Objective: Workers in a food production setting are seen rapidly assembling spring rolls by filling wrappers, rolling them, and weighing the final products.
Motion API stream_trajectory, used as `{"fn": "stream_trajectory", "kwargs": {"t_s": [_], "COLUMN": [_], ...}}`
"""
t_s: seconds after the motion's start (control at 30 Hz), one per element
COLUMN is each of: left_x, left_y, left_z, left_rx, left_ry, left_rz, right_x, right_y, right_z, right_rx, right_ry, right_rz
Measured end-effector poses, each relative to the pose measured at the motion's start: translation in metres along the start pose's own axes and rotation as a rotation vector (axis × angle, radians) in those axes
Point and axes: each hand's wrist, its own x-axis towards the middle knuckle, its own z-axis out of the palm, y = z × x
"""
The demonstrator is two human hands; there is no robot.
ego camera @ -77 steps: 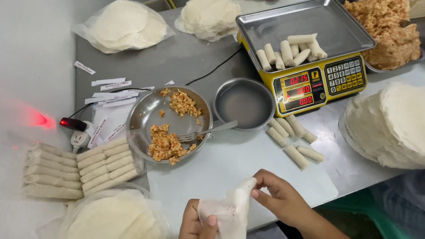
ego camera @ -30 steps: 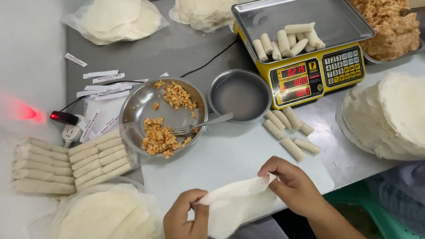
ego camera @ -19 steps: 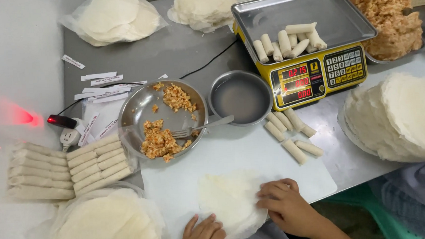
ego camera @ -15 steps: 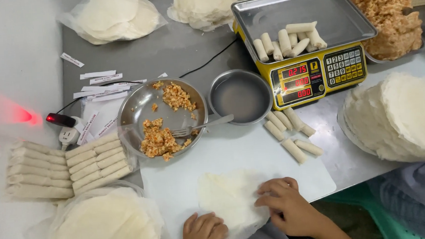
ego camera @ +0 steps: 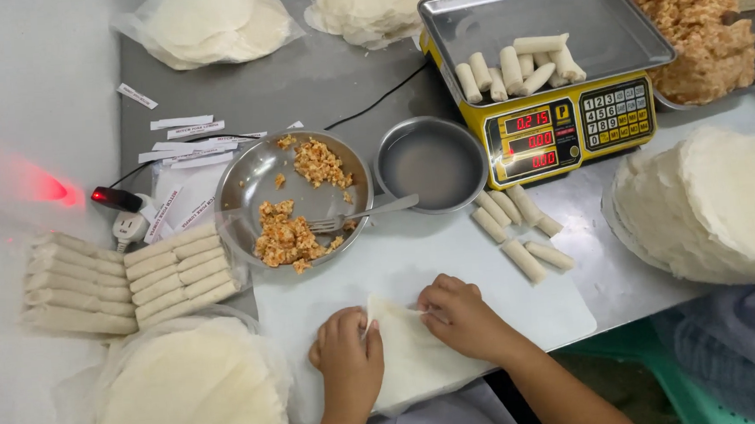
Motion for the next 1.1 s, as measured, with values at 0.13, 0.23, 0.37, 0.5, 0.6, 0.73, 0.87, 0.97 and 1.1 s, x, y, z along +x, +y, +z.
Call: {"fn": "stream_trajectory", "kwargs": {"t_s": [0.13,0.23,0.37,0.5,0.6,0.73,0.87,0.97,1.1], "left_x": [-0.019,-0.035,-0.047,-0.058,-0.056,-0.060,-0.087,-0.094,-0.080], "left_y": [0.019,0.038,0.050,0.062,0.069,0.070,0.088,0.102,0.039], "left_z": [-0.020,-0.033,-0.050,-0.068,-0.082,-0.081,-0.086,-0.089,-0.055], "left_rx": [-0.748,-0.703,-0.756,-0.620,-0.569,-0.818,-1.193,-1.523,-0.636], "left_ry": [-0.089,0.014,-0.015,-0.007,-0.218,-0.421,-0.387,-0.283,-0.264], "left_rz": [-0.068,-0.054,-0.066,-0.155,-0.196,0.123,-0.395,-0.421,0.173], "right_x": [-0.029,-0.047,-0.062,-0.080,-0.090,-0.099,-0.113,-0.119,-0.113], "right_y": [-0.018,-0.021,-0.033,-0.036,-0.054,-0.063,-0.060,-0.065,-0.076], "right_z": [-0.026,-0.033,-0.042,-0.042,-0.053,-0.061,-0.060,-0.066,-0.066], "right_rx": [0.795,0.862,0.950,0.754,0.722,0.862,1.050,1.162,0.905], "right_ry": [-0.029,0.038,0.133,0.265,0.254,0.134,0.021,-0.074,-0.017], "right_rz": [0.050,0.101,0.043,0.034,-0.055,-0.072,0.117,0.102,-0.221]}}
